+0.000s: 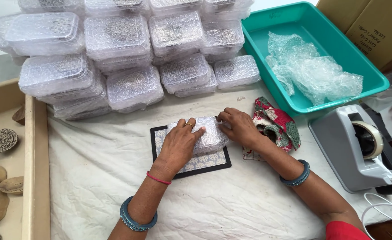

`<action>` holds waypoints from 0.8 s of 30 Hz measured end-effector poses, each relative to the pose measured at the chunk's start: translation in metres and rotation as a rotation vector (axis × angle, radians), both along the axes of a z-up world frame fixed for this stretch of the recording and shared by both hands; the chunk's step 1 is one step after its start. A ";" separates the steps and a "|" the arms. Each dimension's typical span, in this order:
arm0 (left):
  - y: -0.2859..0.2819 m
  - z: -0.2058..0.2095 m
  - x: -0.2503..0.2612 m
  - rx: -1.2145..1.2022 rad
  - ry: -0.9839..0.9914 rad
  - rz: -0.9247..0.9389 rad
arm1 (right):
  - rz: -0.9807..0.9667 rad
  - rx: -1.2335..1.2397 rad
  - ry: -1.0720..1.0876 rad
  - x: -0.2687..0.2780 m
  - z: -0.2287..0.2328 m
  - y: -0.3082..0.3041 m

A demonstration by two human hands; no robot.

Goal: The person wraps a small plastic container with bubble wrap and secures it with tape. They then stack the wrapped container with others and wipe the inside of a new container with a cloth before placing a wooden stamp inside.

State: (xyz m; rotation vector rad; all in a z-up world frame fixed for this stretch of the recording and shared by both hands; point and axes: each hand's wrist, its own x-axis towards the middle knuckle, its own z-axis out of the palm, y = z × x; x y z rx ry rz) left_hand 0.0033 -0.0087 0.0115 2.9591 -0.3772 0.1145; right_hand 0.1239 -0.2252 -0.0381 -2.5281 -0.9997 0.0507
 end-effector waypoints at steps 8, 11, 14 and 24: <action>-0.001 -0.004 0.003 0.013 0.006 0.014 | 0.159 0.014 0.096 -0.011 0.030 -0.023; 0.001 -0.006 0.003 -0.002 -0.009 0.015 | 0.098 -0.080 0.140 -0.018 0.047 -0.021; 0.000 -0.006 0.003 -0.005 -0.025 0.010 | 0.000 -0.157 0.152 -0.013 0.034 -0.021; -0.001 -0.009 0.003 -0.001 -0.035 0.022 | -0.171 -0.065 0.207 -0.011 0.058 -0.008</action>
